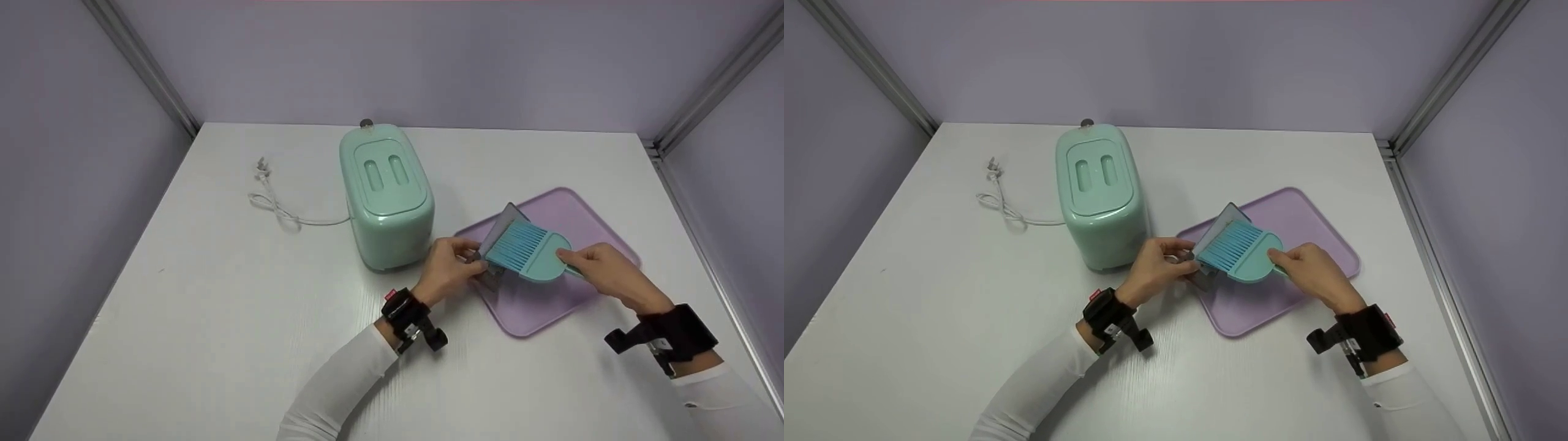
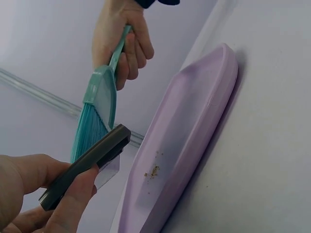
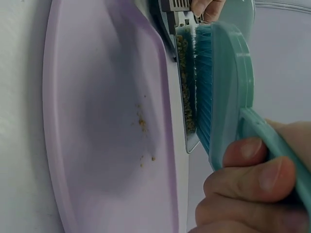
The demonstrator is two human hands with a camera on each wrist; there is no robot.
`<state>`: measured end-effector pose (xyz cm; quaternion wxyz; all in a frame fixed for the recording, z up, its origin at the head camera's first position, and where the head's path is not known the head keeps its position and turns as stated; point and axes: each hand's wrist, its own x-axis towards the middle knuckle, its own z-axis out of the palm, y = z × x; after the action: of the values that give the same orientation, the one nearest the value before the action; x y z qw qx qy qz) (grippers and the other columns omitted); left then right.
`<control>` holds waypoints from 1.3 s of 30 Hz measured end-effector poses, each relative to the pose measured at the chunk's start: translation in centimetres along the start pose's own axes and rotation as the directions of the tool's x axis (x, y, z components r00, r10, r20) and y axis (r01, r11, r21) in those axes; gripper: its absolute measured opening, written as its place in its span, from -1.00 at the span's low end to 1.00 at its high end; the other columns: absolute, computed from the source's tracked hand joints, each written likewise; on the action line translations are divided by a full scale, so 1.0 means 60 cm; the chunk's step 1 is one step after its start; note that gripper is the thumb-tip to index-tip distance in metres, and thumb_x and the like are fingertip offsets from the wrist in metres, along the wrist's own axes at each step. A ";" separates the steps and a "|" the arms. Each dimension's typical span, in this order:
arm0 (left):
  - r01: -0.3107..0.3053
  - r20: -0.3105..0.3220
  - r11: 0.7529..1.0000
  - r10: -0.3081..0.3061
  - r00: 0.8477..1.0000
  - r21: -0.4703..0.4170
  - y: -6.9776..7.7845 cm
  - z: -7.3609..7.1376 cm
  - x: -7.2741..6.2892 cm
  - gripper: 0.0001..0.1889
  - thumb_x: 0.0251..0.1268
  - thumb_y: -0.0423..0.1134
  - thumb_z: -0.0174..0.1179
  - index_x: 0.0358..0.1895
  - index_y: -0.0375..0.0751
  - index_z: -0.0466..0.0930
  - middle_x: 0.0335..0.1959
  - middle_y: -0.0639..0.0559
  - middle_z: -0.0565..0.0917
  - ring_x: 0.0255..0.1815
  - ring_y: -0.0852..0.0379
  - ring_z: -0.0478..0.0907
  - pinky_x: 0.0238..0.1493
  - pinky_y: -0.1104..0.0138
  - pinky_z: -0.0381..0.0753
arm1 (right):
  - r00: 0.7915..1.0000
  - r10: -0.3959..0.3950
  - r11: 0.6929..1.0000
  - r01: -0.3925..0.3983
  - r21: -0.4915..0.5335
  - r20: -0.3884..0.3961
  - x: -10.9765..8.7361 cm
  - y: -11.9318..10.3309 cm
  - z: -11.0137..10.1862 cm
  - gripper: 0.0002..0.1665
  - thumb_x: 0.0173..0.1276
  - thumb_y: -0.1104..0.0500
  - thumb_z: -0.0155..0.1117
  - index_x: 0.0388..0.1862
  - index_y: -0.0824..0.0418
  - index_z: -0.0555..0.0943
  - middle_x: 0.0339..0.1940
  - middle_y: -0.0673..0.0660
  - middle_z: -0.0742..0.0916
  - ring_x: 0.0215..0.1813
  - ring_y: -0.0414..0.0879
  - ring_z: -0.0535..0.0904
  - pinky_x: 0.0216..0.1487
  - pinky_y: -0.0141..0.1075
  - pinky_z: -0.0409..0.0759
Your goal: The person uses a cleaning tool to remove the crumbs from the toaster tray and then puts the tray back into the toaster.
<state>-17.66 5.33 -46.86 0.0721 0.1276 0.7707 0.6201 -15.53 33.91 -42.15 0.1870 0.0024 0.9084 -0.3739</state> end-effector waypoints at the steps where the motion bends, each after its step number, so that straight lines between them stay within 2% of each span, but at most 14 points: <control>1: 0.003 0.000 1.000 -0.003 1.000 -0.003 0.000 0.000 0.000 -0.67 -0.13 -0.36 0.32 -0.17 -0.28 0.60 -0.48 0.11 0.59 -0.44 0.25 0.50 -0.46 0.41 0.52 | 1.000 -0.008 1.000 0.008 -0.015 -0.002 0.001 0.000 0.001 -0.32 0.20 -0.33 -0.07 -0.46 0.24 0.64 -0.74 -0.03 0.26 -0.62 -0.14 0.19 -0.71 -0.33 0.07; 3: 0.009 0.006 1.000 -0.009 1.000 -0.012 0.000 0.000 0.000 -0.67 -0.12 -0.37 0.32 -0.16 -0.29 0.60 -0.48 0.09 0.59 -0.44 0.24 0.52 -0.46 0.41 0.53 | 1.000 -0.023 0.998 0.022 -0.055 -0.013 0.003 0.001 0.002 -0.30 0.20 -0.34 -0.08 -0.65 0.26 0.53 -0.75 -0.02 0.21 -0.61 -0.14 0.17 -0.69 -0.33 0.06; 5: 0.006 0.012 1.000 -0.006 1.000 -0.026 -0.001 0.000 -0.001 -0.67 -0.12 -0.37 0.32 -0.16 -0.31 0.59 -0.48 0.08 0.59 -0.45 0.22 0.53 -0.48 0.40 0.54 | 0.999 -0.034 0.995 0.031 -0.094 -0.027 0.005 0.003 0.000 -0.31 0.20 -0.34 -0.08 -0.77 0.20 0.37 -0.76 -0.02 0.20 -0.64 -0.15 0.14 -0.70 -0.33 0.03; 8: -0.008 0.020 0.999 0.009 1.000 -0.043 -0.002 0.000 -0.001 -0.67 -0.12 -0.39 0.32 -0.17 -0.34 0.59 -0.49 0.06 0.60 -0.47 0.20 0.54 -0.49 0.38 0.55 | 0.998 -0.048 0.988 0.040 -0.150 -0.050 0.008 0.009 -0.006 -0.33 0.20 -0.35 -0.10 -0.81 0.13 0.22 -0.77 -0.02 0.17 -0.68 -0.17 0.08 -0.72 -0.34 0.02; 11: -0.016 0.022 0.999 0.017 1.000 -0.047 -0.004 -0.001 -0.001 -0.67 -0.12 -0.38 0.32 -0.17 -0.33 0.59 -0.48 0.06 0.60 -0.47 0.21 0.53 -0.48 0.39 0.55 | 0.996 -0.053 0.981 0.039 -0.188 -0.069 0.009 0.018 -0.015 -0.33 0.20 -0.36 -0.12 -0.81 0.12 0.19 -0.78 -0.03 0.17 -0.69 -0.17 0.07 -0.72 -0.33 0.02; 18: 0.003 0.028 0.999 -0.002 1.000 -0.039 -0.005 0.000 -0.001 -0.67 -0.11 -0.37 0.32 -0.16 -0.31 0.59 -0.46 0.07 0.59 -0.45 0.22 0.52 -0.47 0.40 0.55 | 0.996 -0.020 0.981 0.001 -0.196 -0.091 0.007 0.029 -0.038 -0.32 0.20 -0.37 -0.14 -0.79 0.14 0.26 -0.74 -0.01 0.20 -0.64 -0.13 0.13 -0.64 -0.29 0.12; 20: 0.004 0.024 1.000 -0.003 1.000 -0.029 -0.004 0.000 0.000 -0.67 -0.12 -0.37 0.32 -0.16 -0.31 0.59 -0.46 0.08 0.59 -0.45 0.23 0.52 -0.46 0.40 0.55 | 0.995 -0.006 0.983 -0.012 -0.181 -0.095 0.007 0.026 -0.045 -0.29 0.19 -0.38 -0.16 -0.74 0.19 0.41 -0.69 0.02 0.26 -0.59 -0.11 0.16 -0.57 -0.27 0.17; 22: -0.002 0.019 1.000 0.002 1.000 -0.009 -0.005 0.000 0.000 -0.66 -0.12 -0.36 0.32 -0.16 -0.31 0.59 -0.45 0.08 0.60 -0.43 0.24 0.51 -0.44 0.42 0.53 | 0.994 -0.007 0.983 -0.013 -0.181 -0.111 0.008 0.018 -0.051 -0.27 0.19 -0.39 -0.17 -0.63 0.20 0.56 -0.59 0.04 0.40 -0.52 -0.08 0.23 -0.48 -0.25 0.22; 25: -0.005 0.013 1.000 0.005 1.000 0.008 -0.005 0.000 0.001 -0.65 -0.13 -0.35 0.33 -0.16 -0.31 0.60 -0.44 0.08 0.60 -0.42 0.25 0.50 -0.41 0.43 0.52 | 0.990 -0.020 0.979 -0.008 -0.203 -0.138 0.012 0.002 -0.058 -0.26 0.18 -0.41 -0.18 -0.45 0.16 0.66 -0.47 0.09 0.48 -0.45 -0.06 0.28 -0.44 -0.24 0.23; 27: -0.008 0.013 1.000 0.008 1.000 0.009 -0.005 0.000 0.000 -0.66 -0.14 -0.34 0.33 -0.17 -0.30 0.60 -0.44 0.08 0.59 -0.42 0.26 0.50 -0.41 0.43 0.51 | 0.987 -0.035 0.973 -0.002 -0.230 -0.155 0.017 -0.008 -0.061 -0.27 0.17 -0.41 -0.18 -0.46 0.15 0.66 -0.50 0.09 0.48 -0.46 -0.05 0.28 -0.50 -0.26 0.21; 30: -0.015 0.014 1.000 0.014 1.000 0.012 -0.006 0.001 0.000 -0.66 -0.14 -0.34 0.33 -0.17 -0.29 0.60 -0.45 0.09 0.59 -0.42 0.26 0.50 -0.42 0.43 0.52 | 0.985 -0.066 0.962 0.020 -0.271 -0.162 0.025 -0.021 -0.061 -0.27 0.18 -0.40 -0.17 -0.54 0.18 0.61 -0.61 0.08 0.38 -0.54 -0.06 0.23 -0.59 -0.27 0.15; 36: -0.022 0.020 1.000 0.021 1.000 0.009 -0.005 0.001 -0.002 -0.65 -0.13 -0.35 0.33 -0.15 -0.30 0.59 -0.42 0.09 0.59 -0.41 0.26 0.51 -0.43 0.43 0.53 | 0.980 -0.138 0.935 0.081 -0.346 -0.142 0.040 -0.031 -0.056 -0.29 0.22 -0.36 -0.16 -0.77 0.18 0.45 -0.70 0.04 0.34 -0.60 -0.09 0.21 -0.60 -0.29 0.13; 39: -0.015 0.022 1.000 0.015 1.000 0.005 -0.005 0.001 -0.003 -0.65 -0.13 -0.35 0.33 -0.15 -0.29 0.59 -0.42 0.10 0.59 -0.41 0.25 0.51 -0.44 0.43 0.53 | 0.980 -0.149 0.929 0.094 -0.358 -0.128 0.043 -0.030 -0.055 -0.30 0.23 -0.33 -0.14 -0.81 0.17 0.43 -0.76 0.01 0.31 -0.65 -0.11 0.17 -0.64 -0.30 0.11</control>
<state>-17.53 5.26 -47.14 0.0755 0.1405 0.7706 0.6170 -19.31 34.50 -39.67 0.0906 -0.0586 0.9704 -0.2160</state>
